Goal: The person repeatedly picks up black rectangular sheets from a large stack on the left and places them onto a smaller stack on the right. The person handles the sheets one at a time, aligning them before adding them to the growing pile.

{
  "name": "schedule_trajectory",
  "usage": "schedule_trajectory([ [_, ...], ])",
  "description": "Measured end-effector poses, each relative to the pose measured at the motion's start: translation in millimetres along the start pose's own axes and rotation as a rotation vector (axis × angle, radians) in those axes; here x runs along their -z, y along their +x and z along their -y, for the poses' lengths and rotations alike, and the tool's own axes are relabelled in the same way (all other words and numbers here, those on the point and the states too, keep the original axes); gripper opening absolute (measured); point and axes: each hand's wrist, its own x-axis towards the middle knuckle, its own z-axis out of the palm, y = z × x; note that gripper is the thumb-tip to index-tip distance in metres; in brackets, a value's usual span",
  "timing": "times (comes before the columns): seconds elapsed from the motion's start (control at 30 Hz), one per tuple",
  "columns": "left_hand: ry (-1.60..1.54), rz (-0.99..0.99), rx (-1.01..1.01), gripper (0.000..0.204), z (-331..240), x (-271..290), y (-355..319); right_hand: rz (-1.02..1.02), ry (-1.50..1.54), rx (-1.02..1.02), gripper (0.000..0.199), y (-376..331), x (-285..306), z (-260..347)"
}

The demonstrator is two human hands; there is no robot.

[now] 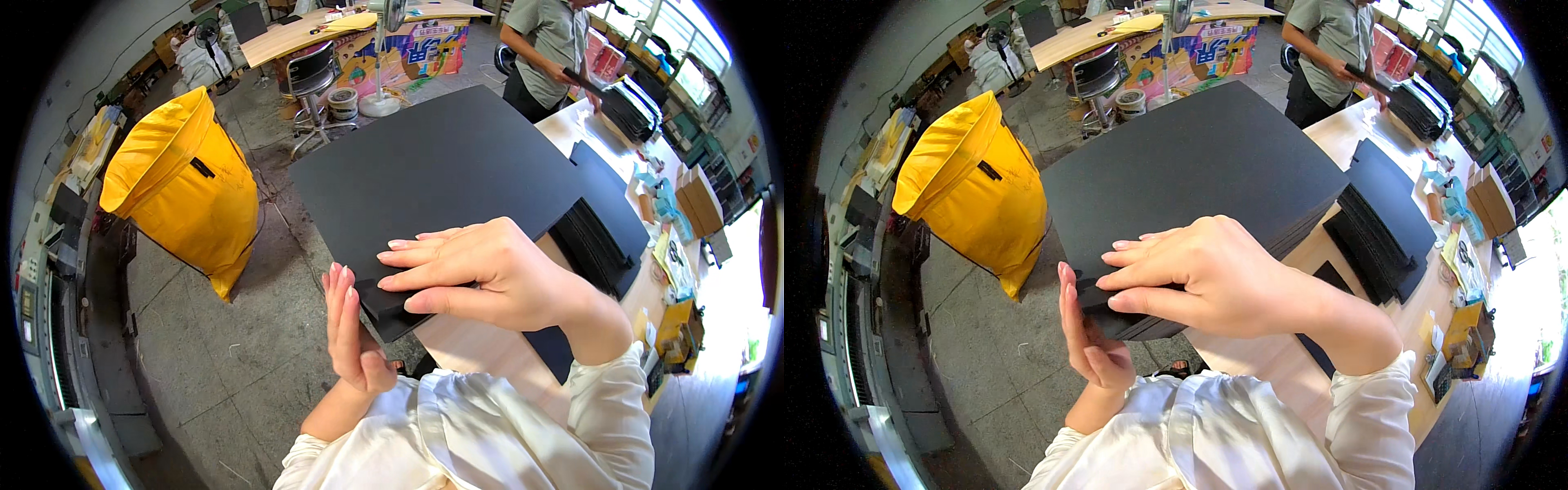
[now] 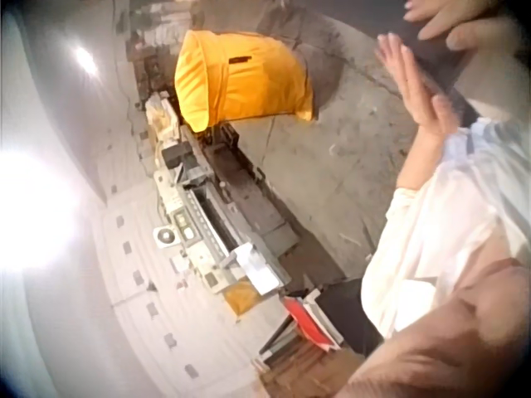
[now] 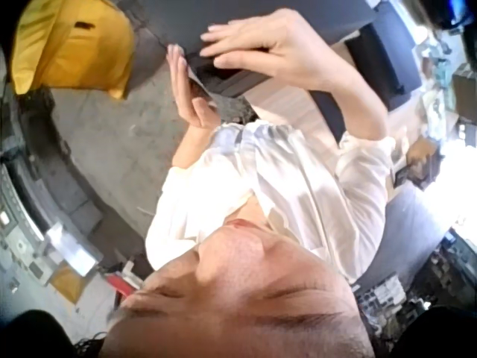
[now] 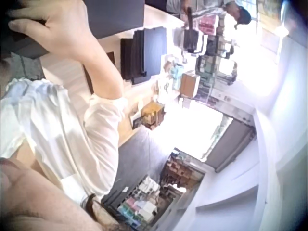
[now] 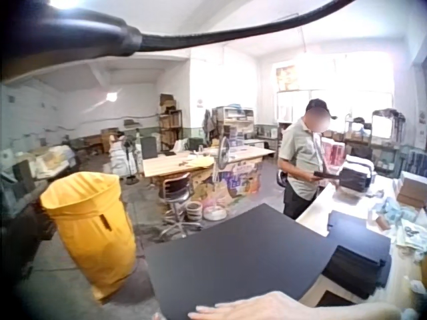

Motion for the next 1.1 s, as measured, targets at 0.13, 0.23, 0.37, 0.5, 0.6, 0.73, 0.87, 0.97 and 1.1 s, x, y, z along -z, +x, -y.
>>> schedule_trajectory([
  [0.13,0.101,0.033,0.007,0.072,-1.8,-4.2,-0.9,0.022,0.081,-0.063,0.024,2.0,2.7,-0.3],
  [0.23,0.099,0.031,0.019,0.075,-0.3,-4.5,-4.9,0.040,0.098,-0.102,0.023,1.9,3.9,3.9],
  [0.37,0.099,0.037,0.024,0.077,1.7,-2.7,-9.0,0.044,0.066,-0.079,0.024,2.4,4.4,3.6],
  [0.5,0.071,0.041,0.005,0.074,3.0,-2.4,-9.0,0.028,0.024,-0.045,0.025,2.3,3.2,0.3],
  [0.6,0.028,0.028,-0.028,0.071,7.5,-4.5,-11.3,0.022,0.034,-0.041,0.024,2.4,3.5,-0.9],
  [0.73,0.092,0.041,-0.042,0.069,4.8,-3.3,-8.7,0.030,0.029,-0.045,0.024,2.2,3.4,-0.7],
  [0.87,0.162,0.064,-0.085,0.070,4.7,-1.1,-3.4,0.026,0.019,-0.032,0.024,3.3,4.3,-0.4],
  [0.97,0.155,0.039,-0.088,0.071,5.8,-3.0,-3.5,0.022,0.011,-0.030,0.024,3.5,3.3,-1.0],
  [1.1,0.161,0.038,-0.084,0.071,4.7,-3.8,-3.0,0.030,0.016,-0.026,0.024,3.6,3.0,-2.1],
])
